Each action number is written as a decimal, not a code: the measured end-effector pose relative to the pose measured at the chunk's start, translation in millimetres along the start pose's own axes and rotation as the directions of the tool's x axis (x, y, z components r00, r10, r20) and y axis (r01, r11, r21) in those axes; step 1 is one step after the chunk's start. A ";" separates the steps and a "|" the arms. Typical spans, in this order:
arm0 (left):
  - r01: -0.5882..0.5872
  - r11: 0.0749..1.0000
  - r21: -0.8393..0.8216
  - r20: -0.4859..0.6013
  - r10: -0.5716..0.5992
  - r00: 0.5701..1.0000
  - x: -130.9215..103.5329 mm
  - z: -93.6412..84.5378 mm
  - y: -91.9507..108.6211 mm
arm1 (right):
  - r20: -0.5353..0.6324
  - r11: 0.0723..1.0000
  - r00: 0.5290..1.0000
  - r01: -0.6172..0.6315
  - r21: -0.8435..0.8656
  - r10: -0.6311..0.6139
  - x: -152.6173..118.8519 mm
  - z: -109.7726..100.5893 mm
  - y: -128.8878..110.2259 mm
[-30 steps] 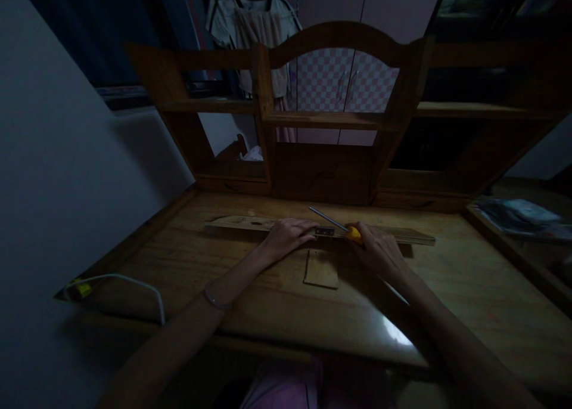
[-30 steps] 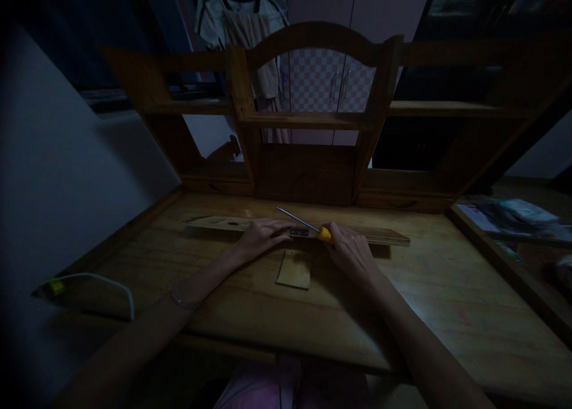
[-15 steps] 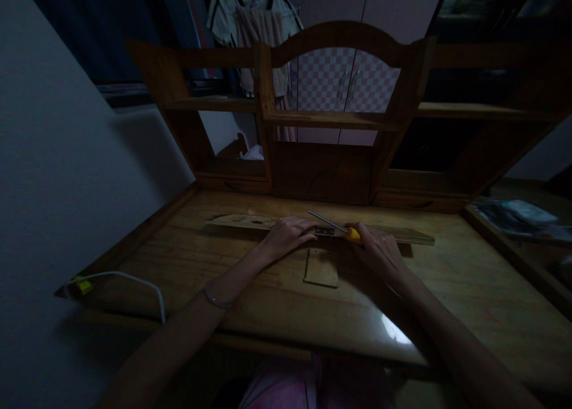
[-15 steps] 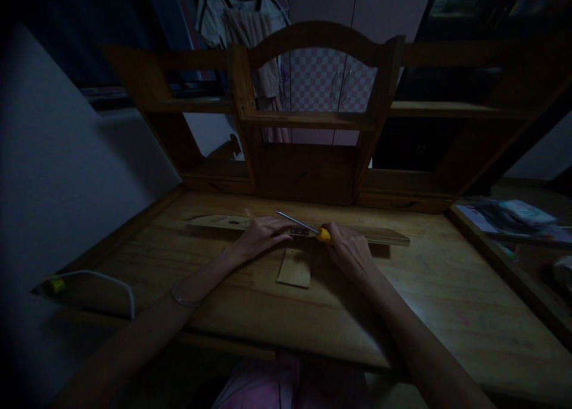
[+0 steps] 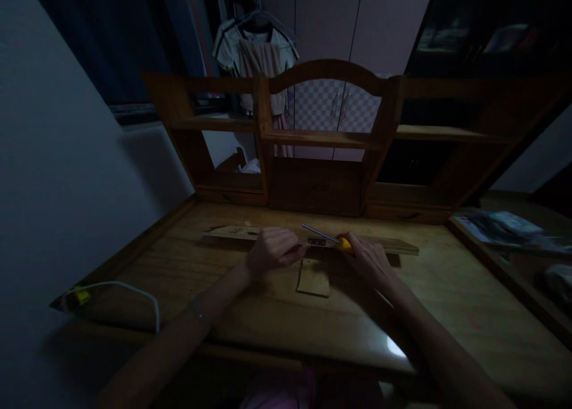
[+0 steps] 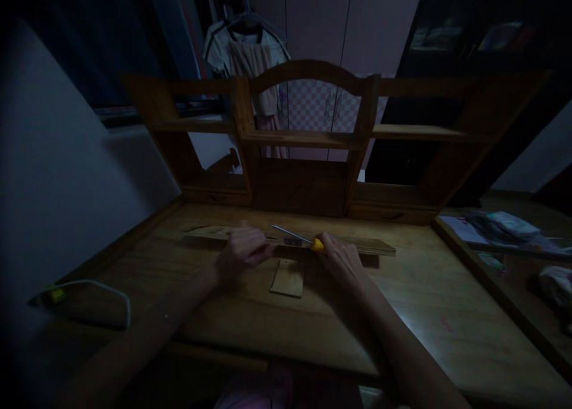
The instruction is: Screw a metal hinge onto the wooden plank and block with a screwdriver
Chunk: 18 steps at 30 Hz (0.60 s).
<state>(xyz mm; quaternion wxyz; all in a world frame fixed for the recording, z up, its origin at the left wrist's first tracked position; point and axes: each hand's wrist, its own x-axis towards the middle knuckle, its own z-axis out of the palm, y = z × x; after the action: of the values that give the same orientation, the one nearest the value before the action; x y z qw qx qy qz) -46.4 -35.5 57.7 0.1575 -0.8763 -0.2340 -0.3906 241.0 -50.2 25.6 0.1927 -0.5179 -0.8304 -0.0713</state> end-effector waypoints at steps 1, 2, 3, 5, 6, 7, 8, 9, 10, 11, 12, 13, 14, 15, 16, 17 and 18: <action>-0.039 0.999 -0.008 0.072 0.040 0.997 1.3 -1.1 6.4 | -0.003 1.000 1.000 0.001 0.002 -0.001 -0.2 0.6 0.7; -0.067 0.997 -0.023 0.162 0.070 0.984 1.5 -1.0 12.2 | -0.006 1.000 1.000 0.001 0.004 -0.001 -0.4 1.0 1.3; -0.071 0.997 -0.035 0.253 0.078 0.964 0.4 -0.1 17.0 | -0.008 1.000 1.000 0.002 0.007 -0.001 -0.6 1.2 1.9; -0.008 0.999 -0.039 0.400 0.023 0.916 -5.6 2.5 23.2 | -0.003 1.000 1.000 0.010 0.013 -0.010 -1.0 1.2 2.9; 0.049 0.998 -0.033 0.450 -0.029 0.893 -10.1 3.6 24.7 | 0.006 1.000 1.000 0.021 0.018 -0.021 -1.1 1.2 3.4; 0.110 0.993 -0.031 0.490 -0.081 0.868 -15.1 4.6 25.3 | 0.015 0.999 0.999 0.031 0.023 -0.031 -1.2 1.2 3.9; 0.165 0.986 -0.035 0.521 -0.123 0.844 -20.3 5.2 25.4 | 0.025 0.999 0.999 0.041 0.028 -0.042 -1.2 1.4 4.4; 0.209 0.977 -0.048 0.548 -0.149 0.823 -25.4 5.7 25.3 | 0.033 0.998 0.998 0.050 0.034 -0.051 -1.3 1.8 4.7; 0.241 0.968 -0.068 0.572 -0.160 0.805 -30.2 6.1 25.2 | 0.042 0.998 0.997 0.058 0.040 -0.060 -1.2 2.4 5.1; 0.266 0.959 -0.092 0.589 -0.163 0.792 -34.5 6.5 25.3 | 0.049 0.997 0.997 0.065 0.047 -0.067 -1.2 3.1 5.3; 0.285 0.951 -0.117 0.600 -0.161 0.784 -38.2 6.9 25.6 | 0.054 0.996 0.996 0.069 0.053 -0.071 -1.1 3.8 5.4; 0.302 0.943 -0.141 0.606 -0.159 0.779 -41.3 7.3 26.2 | 0.059 0.996 0.995 0.072 0.060 -0.076 -1.1 4.5 5.5; 0.321 0.933 -0.161 0.608 -0.162 0.777 -43.8 7.6 26.8 | 0.063 0.995 0.995 0.075 0.068 -0.079 -1.0 5.2 5.5; 0.341 0.924 -0.176 0.606 -0.171 0.777 -45.7 8.0 27.5 | 0.065 0.994 0.995 0.075 0.076 -0.080 -0.9 5.7 5.4; 0.361 0.914 -0.187 0.603 -0.184 0.776 -47.2 8.4 28.0 | 0.067 0.994 0.994 0.076 0.085 -0.082 -0.8 6.2 5.4; 0.381 0.904 -0.195 0.601 -0.197 0.775 -48.2 8.9 28.3 | 0.069 0.993 0.994 0.077 0.093 -0.083 -0.6 6.6 5.4; 0.399 0.894 -0.202 0.600 -0.209 0.772 -49.0 9.5 28.3 | 0.071 0.992 0.994 0.079 0.102 -0.086 -0.5 7.0 5.5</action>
<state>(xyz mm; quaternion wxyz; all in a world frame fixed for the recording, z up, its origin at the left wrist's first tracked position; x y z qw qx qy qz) -54.2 -69.0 11.8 -0.1281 -0.9150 -0.3440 -0.1674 244.4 -45.9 18.6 0.1836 -0.4753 -0.8602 -0.0182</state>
